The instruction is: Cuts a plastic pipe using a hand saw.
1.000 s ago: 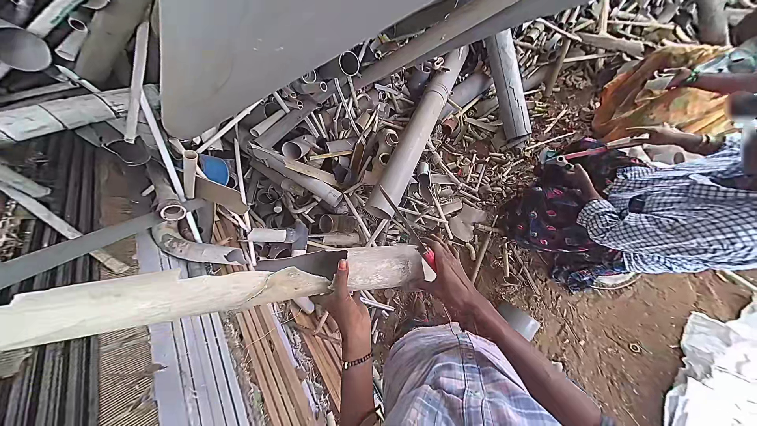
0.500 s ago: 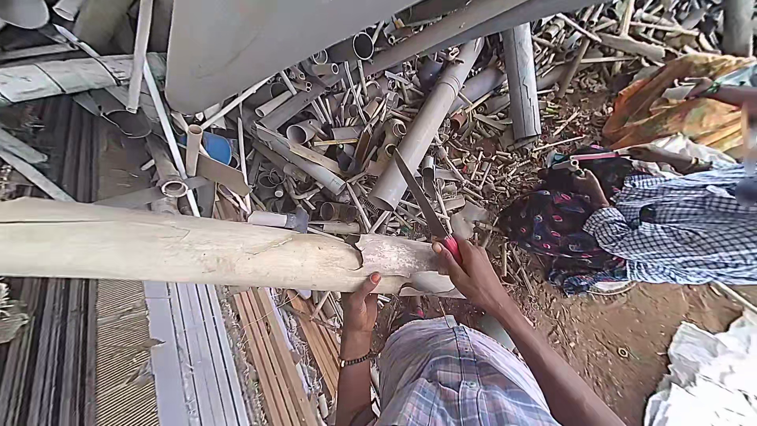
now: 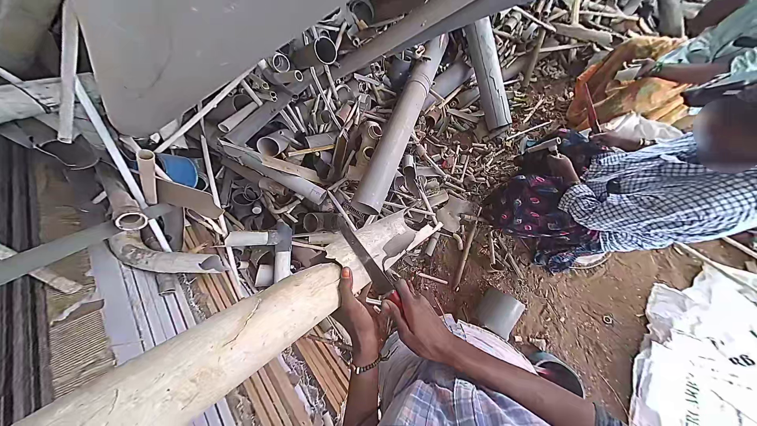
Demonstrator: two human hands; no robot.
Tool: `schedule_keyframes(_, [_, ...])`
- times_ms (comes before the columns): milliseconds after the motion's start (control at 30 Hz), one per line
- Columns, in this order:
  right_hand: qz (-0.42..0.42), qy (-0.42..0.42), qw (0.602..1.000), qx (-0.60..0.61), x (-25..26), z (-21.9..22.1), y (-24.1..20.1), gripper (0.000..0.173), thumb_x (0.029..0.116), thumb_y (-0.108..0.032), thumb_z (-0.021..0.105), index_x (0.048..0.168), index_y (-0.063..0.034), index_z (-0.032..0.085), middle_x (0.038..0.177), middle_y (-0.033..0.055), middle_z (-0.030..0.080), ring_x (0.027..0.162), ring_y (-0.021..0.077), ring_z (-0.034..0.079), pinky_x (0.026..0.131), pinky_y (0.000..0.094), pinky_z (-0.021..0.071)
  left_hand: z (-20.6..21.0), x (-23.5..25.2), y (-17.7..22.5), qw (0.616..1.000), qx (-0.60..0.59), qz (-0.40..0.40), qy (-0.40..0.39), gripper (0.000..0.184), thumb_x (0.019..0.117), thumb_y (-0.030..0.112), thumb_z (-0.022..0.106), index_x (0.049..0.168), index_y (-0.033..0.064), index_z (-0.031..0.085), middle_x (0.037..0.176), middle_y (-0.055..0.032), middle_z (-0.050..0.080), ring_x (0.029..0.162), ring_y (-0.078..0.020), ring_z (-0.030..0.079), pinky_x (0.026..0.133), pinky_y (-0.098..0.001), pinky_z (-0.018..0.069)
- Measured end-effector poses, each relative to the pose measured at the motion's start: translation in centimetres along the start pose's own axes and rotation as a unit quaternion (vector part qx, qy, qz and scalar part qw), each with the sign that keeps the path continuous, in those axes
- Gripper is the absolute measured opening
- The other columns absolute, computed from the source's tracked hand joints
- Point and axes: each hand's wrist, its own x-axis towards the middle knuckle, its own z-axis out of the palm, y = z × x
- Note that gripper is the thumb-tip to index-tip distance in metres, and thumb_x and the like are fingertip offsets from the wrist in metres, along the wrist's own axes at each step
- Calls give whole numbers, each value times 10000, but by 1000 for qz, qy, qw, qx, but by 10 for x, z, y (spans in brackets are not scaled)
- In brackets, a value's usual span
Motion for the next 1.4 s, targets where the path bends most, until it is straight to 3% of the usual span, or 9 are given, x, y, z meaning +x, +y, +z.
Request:
schedule_keyframes(167, [88,94,991,32,18,-5,18,408,1108,-312,405,1265,52,503,748,114,595,687,263,638,683,449,534,-3,-1,-7,997,-62,-35,39,402,1065,239,519,1427,85,436,1263,-141,592,1074,-262,668,824,-483,607])
schedule_keyframes(367, [5,-63,997,39,3,14,-6,423,1088,-343,422,1239,40,516,770,150,607,723,315,655,695,504,540,-7,9,-11,997,-15,48,56,435,1034,186,557,1408,3,434,1267,-107,583,1106,-117,613,919,-315,545])
schedule_keyframes(567, [58,26,997,49,22,4,16,430,1107,-321,411,1273,64,509,783,133,604,702,259,635,707,445,538,-9,1,-11,997,-63,3,39,430,1058,232,500,1439,58,403,1307,-129,553,1131,-221,627,894,-450,580])
schedule_keyframes(733, [-37,-102,994,-24,-7,2,21,449,1085,-381,426,1204,37,537,726,157,595,690,348,651,660,531,530,-10,6,-5,996,-71,10,58,456,1055,201,516,1461,42,380,1387,-129,495,1232,-198,548,1014,-433,508])
schedule_keyframes(867, [19,-36,999,-23,4,-3,36,472,1090,-368,412,1281,47,532,748,148,611,707,325,646,707,524,526,-11,7,-6,992,-99,25,77,440,1027,154,564,1428,41,422,1313,-149,556,1161,-249,615,940,-486,564])
schedule_keyframes(1033, [-82,-90,986,-113,-4,-12,35,437,1079,-390,439,1161,18,572,705,174,619,683,391,678,633,563,537,-11,12,1,991,-95,41,81,460,1039,169,554,1455,48,398,1374,-143,512,1216,-232,567,969,-474,533])
schedule_keyframes(1133, [-8,-85,989,-118,7,-20,39,437,1088,-383,413,1219,13,543,769,182,626,757,391,674,713,562,533,-9,16,4,987,-124,56,86,448,1034,152,564,1441,46,410,1322,-156,555,1164,-267,626,926,-503,579])
schedule_keyframes(1300, [-57,-51,987,-144,-9,-8,39,429,1073,-380,440,1174,12,583,700,166,630,679,387,690,627,550,549,-10,13,11,984,-140,54,94,420,1050,195,532,1432,67,414,1304,-130,559,1140,-240,627,911,-472,574])
schedule_keyframes(1400, [23,-23,994,-108,-2,-5,44,434,1088,-379,416,1224,13,544,754,159,632,740,366,683,702,530,545,-13,9,10,981,-159,56,93,406,1048,172,543,1422,60,431,1295,-154,580,1134,-287,648,908,-526,582])
